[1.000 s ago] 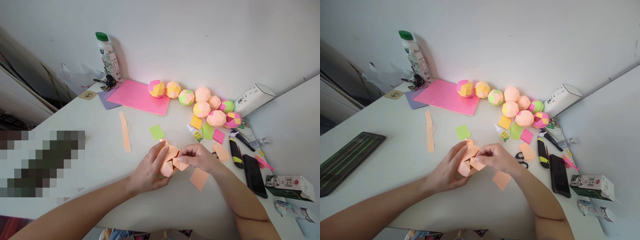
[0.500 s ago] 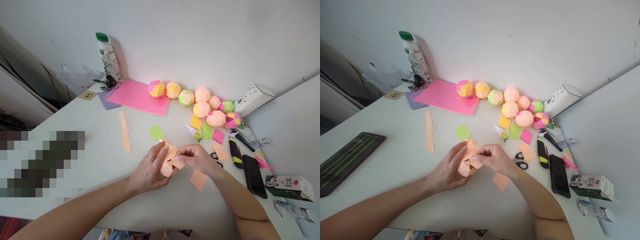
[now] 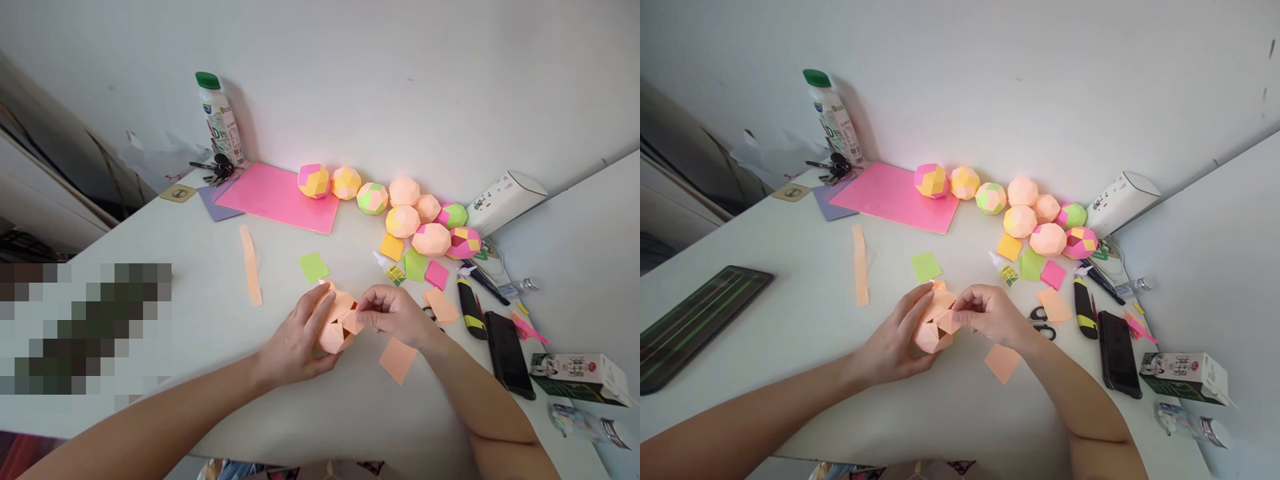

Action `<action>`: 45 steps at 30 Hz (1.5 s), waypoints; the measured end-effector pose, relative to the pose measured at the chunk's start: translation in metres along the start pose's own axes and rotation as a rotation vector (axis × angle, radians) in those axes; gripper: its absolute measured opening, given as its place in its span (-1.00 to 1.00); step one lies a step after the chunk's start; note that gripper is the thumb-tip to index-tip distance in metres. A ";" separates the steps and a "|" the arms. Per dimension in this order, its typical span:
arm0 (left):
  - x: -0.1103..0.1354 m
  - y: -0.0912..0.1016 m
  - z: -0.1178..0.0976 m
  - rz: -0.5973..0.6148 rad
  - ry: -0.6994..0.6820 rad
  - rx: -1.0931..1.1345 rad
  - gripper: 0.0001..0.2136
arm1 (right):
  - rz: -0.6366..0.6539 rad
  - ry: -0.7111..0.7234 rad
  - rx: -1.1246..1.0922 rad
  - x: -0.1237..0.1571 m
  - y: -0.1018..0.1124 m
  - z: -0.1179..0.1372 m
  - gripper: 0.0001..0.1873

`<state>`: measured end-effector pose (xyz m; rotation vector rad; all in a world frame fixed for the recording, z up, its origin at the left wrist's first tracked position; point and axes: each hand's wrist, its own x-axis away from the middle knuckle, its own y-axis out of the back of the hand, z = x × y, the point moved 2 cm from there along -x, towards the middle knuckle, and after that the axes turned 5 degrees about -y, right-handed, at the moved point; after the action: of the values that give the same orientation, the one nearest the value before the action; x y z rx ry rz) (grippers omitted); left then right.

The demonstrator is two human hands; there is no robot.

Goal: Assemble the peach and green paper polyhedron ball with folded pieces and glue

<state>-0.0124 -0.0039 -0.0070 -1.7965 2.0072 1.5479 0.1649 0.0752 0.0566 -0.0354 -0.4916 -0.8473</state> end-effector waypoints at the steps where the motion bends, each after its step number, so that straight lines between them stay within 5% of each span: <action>1: 0.000 0.000 0.000 0.001 0.000 0.003 -0.18 | 0.004 -0.014 -0.019 -0.001 0.000 -0.001 -0.82; 15: 0.002 -0.002 0.004 0.033 -0.025 -0.036 -0.09 | 0.093 -0.092 -0.199 -0.005 0.003 -0.009 -0.75; 30: 0.003 -0.002 0.004 0.042 -0.011 -0.027 -0.09 | -0.035 0.021 -0.002 0.002 -0.009 0.001 -0.84; 45: -0.001 0.000 0.000 0.029 -0.070 -0.079 -0.16 | 0.046 -0.082 -0.232 -0.003 -0.008 -0.006 -0.77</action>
<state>-0.0126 -0.0033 -0.0067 -1.7211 1.9767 1.6969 0.1599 0.0704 0.0492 -0.2945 -0.4651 -0.8566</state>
